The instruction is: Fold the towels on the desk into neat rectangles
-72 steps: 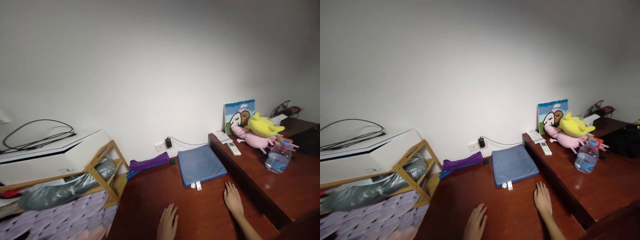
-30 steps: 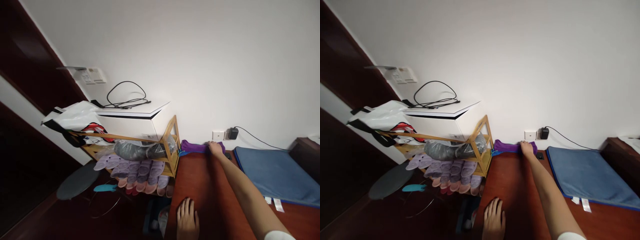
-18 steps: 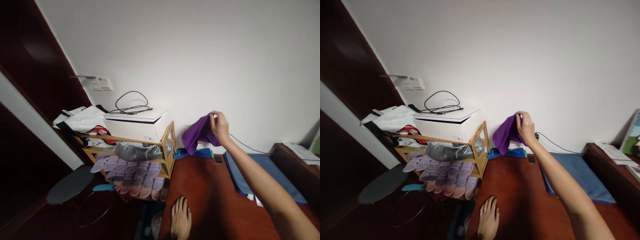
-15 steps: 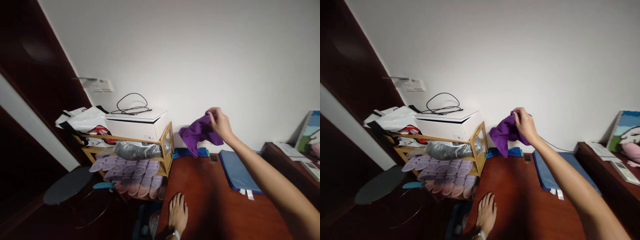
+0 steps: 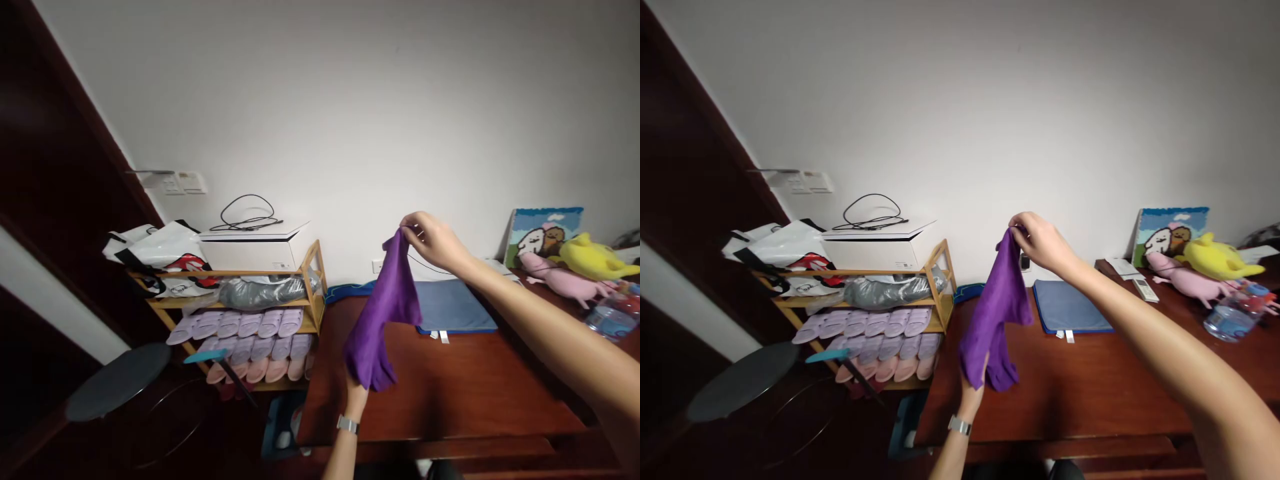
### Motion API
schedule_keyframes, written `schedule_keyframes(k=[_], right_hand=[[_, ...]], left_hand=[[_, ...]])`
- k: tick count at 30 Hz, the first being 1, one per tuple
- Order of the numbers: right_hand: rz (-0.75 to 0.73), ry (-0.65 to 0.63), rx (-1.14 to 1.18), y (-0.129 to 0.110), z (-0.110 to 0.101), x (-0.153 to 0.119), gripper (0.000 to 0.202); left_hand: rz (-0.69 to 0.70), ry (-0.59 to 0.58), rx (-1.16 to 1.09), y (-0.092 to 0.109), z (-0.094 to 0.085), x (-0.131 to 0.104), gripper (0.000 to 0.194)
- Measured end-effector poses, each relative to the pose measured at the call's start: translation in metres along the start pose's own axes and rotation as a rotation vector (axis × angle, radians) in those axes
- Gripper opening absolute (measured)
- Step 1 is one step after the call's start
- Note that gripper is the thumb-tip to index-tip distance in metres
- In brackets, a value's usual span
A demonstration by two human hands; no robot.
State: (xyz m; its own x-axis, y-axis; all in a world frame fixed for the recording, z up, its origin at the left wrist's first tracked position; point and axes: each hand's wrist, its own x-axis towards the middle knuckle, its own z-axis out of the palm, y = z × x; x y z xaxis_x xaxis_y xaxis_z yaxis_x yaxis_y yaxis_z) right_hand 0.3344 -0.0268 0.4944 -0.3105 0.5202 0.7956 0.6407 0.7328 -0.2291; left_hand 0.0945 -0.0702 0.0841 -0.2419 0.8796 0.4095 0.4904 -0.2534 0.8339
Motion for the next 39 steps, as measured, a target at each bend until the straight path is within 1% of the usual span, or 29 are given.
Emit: schedule_keyframes(k=[1,3,4,5,6,7,8,9,10,11,12,13,14,15,16,17,18,19,20,22,24,26,28,30,33,35,36,37,39], right_hand=[[0.03,0.024,0.026,0.002,-0.01,-0.009,0.031],[0.113,0.072,0.075,0.013,-0.032,-0.034,0.033],[0.163,0.092,0.088,0.023,-0.042,-0.05,0.033],[0.218,0.106,0.092,0.036,-0.05,-0.068,0.033],[0.278,0.115,0.088,0.05,-0.055,-0.09,0.032],[0.342,0.117,0.075,0.065,-0.058,-0.113,0.031],[0.411,0.116,0.053,0.079,-0.055,-0.139,0.03],[0.48,0.11,0.024,0.089,-0.049,-0.165,0.029],[0.54,0.105,-0.014,0.093,-0.037,-0.191,0.027],[0.584,0.108,-0.054,0.09,-0.022,-0.217,0.026],[0.601,0.094,-0.059,0.08,-0.003,-0.241,0.024],[0.6,0.076,-0.045,0.062,0.018,-0.264,0.022],[0.58,0.031,-0.001,0.04,0.04,-0.283,0.021],[0.543,-0.049,0.094,0.015,0.061,-0.3,0.022],[0.514,-0.131,0.179,-0.01,0.081,-0.314,0.027],[0.513,-0.154,0.227,-0.032,0.098,-0.325,0.032],[0.533,-0.142,0.256,-0.049,0.11,-0.334,0.036],[0.549,-0.134,0.277,-0.06,0.119,-0.34,0.038],[0.56,-0.129,0.291,-0.066,0.123,-0.346,0.04],[0.547,-0.162,0.311,-0.062,0.12,-0.354,0.039],[0.519,-0.206,0.309,-0.047,0.111,-0.36,0.033],[0.518,-0.186,0.264,-0.033,0.1,-0.365,0.025],[0.524,-0.123,0.194,-0.024,0.09,-0.366,0.024],[0.496,-0.037,0.118,-0.021,0.079,-0.363,0.025],[0.379,0.091,0.006,-0.022,0.056,-0.351,0.025],[0.297,0.134,-0.07,-0.022,0.041,-0.345,0.028],[0.272,0.132,-0.111,-0.02,0.035,-0.345,0.03],[0.258,0.115,-0.155,-0.018,0.033,-0.347,0.03],[0.26,0.047,-0.238,-0.012,0.035,-0.358,0.026]], left_hand=[[0.013,0.065,-0.059,0.01,-0.008,0.004,0.062],[0.034,0.223,-0.188,0.026,-0.031,0.018,0.05],[0.042,0.283,-0.231,0.032,-0.046,0.027,0.042],[0.05,0.315,-0.248,0.039,-0.06,0.036,0.035],[0.056,0.309,-0.238,0.045,-0.074,0.044,0.029],[0.058,0.279,-0.223,0.053,-0.086,0.051,0.026],[0.056,0.223,-0.21,0.062,-0.095,0.055,0.023],[0.049,0.146,-0.195,0.072,-0.101,0.057,0.022],[0.042,0.054,-0.174,0.084,-0.102,0.056,0.021],[0.039,-0.043,-0.144,0.097,-0.099,0.052,0.021],[0.045,-0.14,-0.102,0.11,-0.092,0.044,0.022],[0.062,-0.238,-0.046,0.123,-0.082,0.034,0.022],[0.086,-0.333,0.023,0.135,-0.069,0.021,0.022],[0.111,-0.419,0.1,0.145,-0.056,0.007,0.021],[0.134,-0.487,0.176,0.152,-0.043,-0.008,0.019],[0.151,-0.531,0.241,0.157,-0.033,-0.021,0.019],[0.162,-0.549,0.293,0.16,-0.025,-0.033,0.019],[0.171,-0.546,0.329,0.16,-0.02,-0.043,0.021],[0.18,-0.536,0.352,0.159,-0.019,-0.05,0.021],[0.204,-0.523,0.386,0.153,-0.025,-0.057,0.023],[0.217,-0.536,0.417,0.148,-0.039,-0.057,0.022],[0.196,-0.563,0.424,0.144,-0.053,-0.055,0.019],[0.151,-0.606,0.395,0.142,-0.065,-0.054,0.016],[0.103,-0.664,0.368,0.141,-0.075,-0.055,0.018],[0.065,-0.721,0.364,0.138,-0.093,-0.053,0.026],[0.079,-0.716,0.312,0.136,-0.109,-0.047,0.032],[0.084,-0.701,0.262,0.135,-0.117,-0.042,0.034],[0.084,-0.681,0.207,0.135,-0.126,-0.038,0.036],[0.061,-0.636,0.114,0.135,-0.142,-0.03,0.039]])
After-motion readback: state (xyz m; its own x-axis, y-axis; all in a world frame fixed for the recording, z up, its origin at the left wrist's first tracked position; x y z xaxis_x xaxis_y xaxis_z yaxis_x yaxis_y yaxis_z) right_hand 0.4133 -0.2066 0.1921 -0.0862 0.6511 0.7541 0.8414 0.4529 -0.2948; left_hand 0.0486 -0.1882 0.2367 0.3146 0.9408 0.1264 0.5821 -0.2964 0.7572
